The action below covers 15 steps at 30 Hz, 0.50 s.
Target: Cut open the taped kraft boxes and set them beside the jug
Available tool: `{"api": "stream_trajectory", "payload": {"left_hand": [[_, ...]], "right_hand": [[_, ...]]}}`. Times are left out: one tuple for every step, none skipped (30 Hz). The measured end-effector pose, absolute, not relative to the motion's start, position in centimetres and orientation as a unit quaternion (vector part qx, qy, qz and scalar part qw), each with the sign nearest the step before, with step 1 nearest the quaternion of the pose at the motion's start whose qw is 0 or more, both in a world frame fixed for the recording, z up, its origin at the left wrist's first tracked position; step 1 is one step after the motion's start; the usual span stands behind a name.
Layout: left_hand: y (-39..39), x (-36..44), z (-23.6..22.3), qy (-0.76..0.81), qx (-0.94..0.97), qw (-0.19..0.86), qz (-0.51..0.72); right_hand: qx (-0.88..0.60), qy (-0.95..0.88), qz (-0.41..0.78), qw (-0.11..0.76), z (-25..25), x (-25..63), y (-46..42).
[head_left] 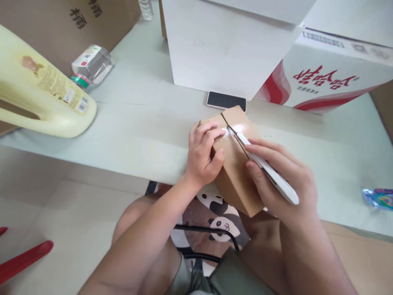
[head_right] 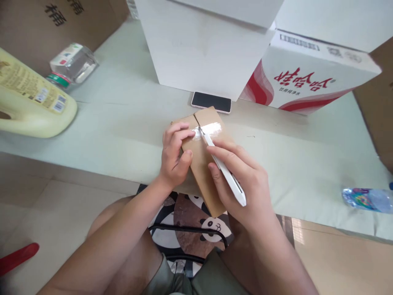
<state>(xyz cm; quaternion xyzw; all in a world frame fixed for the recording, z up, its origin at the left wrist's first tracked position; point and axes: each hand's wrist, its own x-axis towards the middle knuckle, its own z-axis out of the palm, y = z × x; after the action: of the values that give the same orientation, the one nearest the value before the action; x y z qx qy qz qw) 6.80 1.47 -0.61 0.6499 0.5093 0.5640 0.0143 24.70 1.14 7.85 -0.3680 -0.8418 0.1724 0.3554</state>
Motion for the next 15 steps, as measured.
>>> {"api": "stream_trajectory", "payload": {"left_hand": [[1.47, 6.77, -0.61, 0.507, 0.651, 0.016, 0.564], [1.47, 6.74, -0.61, 0.507, 0.652, 0.019, 0.563], [1.46, 6.71, -0.61, 0.508, 0.653, 0.022, 0.562], [1.46, 6.68, -0.62, 0.508, 0.653, 0.025, 0.561], [1.46, 6.67, -0.62, 0.509, 0.653, 0.027, 0.560], [1.46, 6.65, -0.62, 0.509, 0.653, 0.029, 0.560], [1.45, 6.64, -0.62, 0.510, 0.653, 0.030, 0.560], [1.45, 6.63, -0.62, 0.512, 0.652, 0.031, 0.558], [1.45, 6.62, -0.62, 0.516, 0.653, 0.031, 0.554], [1.44, 6.61, -0.62, 0.520, 0.653, 0.031, 0.550], [1.43, 6.59, -0.62, 0.524, 0.653, 0.031, 0.545], [1.42, 6.58, -0.62, 0.527, 0.654, 0.032, 0.542], [1.40, 6.56, -0.63, 0.527, 0.654, 0.034, 0.541], [1.38, 6.55, -0.65, 0.527, 0.654, 0.036, 0.542], [1.36, 6.53, -0.66, 0.526, 0.654, 0.039, 0.543]], "right_hand": [[-0.366, -0.844, 0.167, 0.355, 7.91, 24.57, 1.13], [-0.363, -0.846, 0.163, 0.354, 7.97, 24.43, 1.14], [-0.361, -0.848, 0.160, 0.353, 8.04, 24.30, 1.16], [-0.361, -0.849, 0.158, 0.351, 8.09, 24.19, 1.18], [-0.362, -0.849, 0.159, 0.350, 8.14, 24.12, 1.20], [-0.366, -0.846, 0.160, 0.352, 8.18, 24.08, 1.19], [-0.373, -0.841, 0.162, 0.358, 8.20, 24.08, 1.16], [-0.379, -0.833, 0.164, 0.367, 8.21, 24.11, 1.11], [-0.384, -0.827, 0.168, 0.375, 8.20, 24.16, 1.05], [-0.386, -0.823, 0.170, 0.381, 8.17, 24.20, 0.98], [-0.387, -0.821, 0.172, 0.383, 8.14, 24.23, 0.92], [-0.387, -0.822, 0.171, 0.380, 8.11, 24.23, 0.89], [-0.386, -0.826, 0.171, 0.373, 8.08, 24.19, 0.90], [-0.386, -0.831, 0.171, 0.364, 8.06, 24.12, 0.95], [-0.386, -0.834, 0.171, 0.354, 8.04, 24.04, 1.02]]}}
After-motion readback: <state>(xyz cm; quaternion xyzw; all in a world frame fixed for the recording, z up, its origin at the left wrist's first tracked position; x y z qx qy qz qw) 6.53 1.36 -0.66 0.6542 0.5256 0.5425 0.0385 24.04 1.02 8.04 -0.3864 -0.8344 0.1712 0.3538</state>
